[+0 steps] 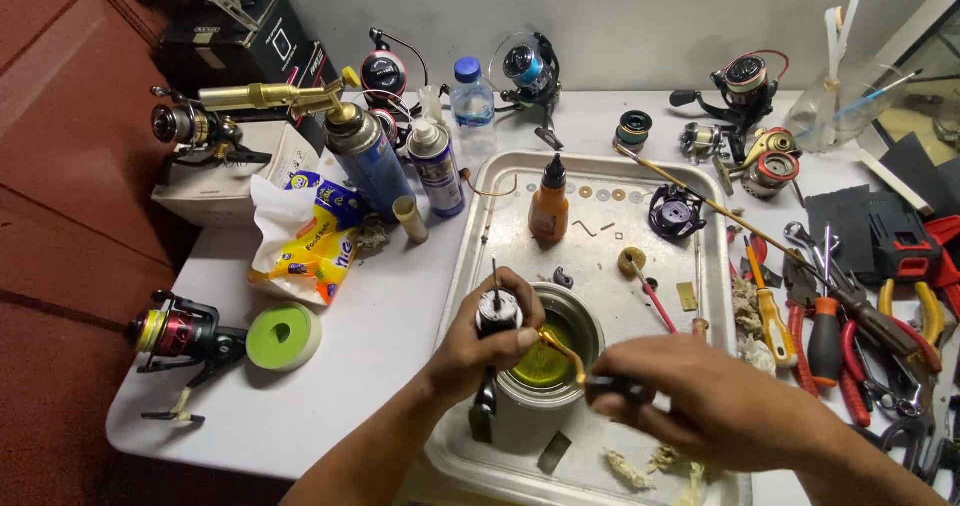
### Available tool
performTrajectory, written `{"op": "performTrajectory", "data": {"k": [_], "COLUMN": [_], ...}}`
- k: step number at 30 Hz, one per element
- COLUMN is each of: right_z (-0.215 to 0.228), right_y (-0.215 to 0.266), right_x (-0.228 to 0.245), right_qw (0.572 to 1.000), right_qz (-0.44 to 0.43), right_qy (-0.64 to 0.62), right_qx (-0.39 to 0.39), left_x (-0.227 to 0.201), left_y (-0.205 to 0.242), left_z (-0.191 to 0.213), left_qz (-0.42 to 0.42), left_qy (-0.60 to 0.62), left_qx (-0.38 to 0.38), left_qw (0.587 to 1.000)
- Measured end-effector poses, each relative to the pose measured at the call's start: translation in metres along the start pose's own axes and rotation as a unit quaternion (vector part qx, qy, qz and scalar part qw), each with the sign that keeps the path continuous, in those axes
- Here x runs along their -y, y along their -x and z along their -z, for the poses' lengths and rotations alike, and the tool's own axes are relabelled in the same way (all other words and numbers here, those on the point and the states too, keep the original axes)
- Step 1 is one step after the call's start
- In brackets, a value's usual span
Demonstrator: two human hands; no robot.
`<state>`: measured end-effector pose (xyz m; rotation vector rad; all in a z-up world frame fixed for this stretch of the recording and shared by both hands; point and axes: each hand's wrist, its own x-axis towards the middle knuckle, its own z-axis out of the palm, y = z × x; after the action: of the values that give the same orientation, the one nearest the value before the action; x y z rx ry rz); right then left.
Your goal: Assembling the internal components and handle of a fishing reel on a maintenance tray.
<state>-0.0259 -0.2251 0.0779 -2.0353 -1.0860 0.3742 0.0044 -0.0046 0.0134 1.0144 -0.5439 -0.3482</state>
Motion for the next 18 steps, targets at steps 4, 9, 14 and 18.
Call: {"op": "performTrajectory", "data": {"k": [4,9,14,18], "right_z": [0.007,0.004,-0.006,0.003], "right_y": [-0.005,-0.014,-0.013,-0.003], "right_x": [-0.024,-0.058,-0.030,-0.006], "right_qw": [0.977,0.959,0.959,0.999], "right_qz": [-0.039,-0.167,-0.216,-0.014], "right_qy": [0.082,0.139,0.151,0.046], "right_qx": [-0.193,-0.181,0.100,0.018], "left_x": [-0.002,0.000,-0.003,-0.003], "left_y": [-0.001,-0.003,-0.001,-0.001], "left_z": [-0.009,-0.009,0.007,0.006], "left_qz": [-0.001,0.030,0.034,0.111], "left_qy": [-0.153,0.020,-0.011,-0.026], "left_qx": [-0.002,-0.053,-0.045,-0.085], "left_qw": [0.988,0.998,0.998,0.990]}}
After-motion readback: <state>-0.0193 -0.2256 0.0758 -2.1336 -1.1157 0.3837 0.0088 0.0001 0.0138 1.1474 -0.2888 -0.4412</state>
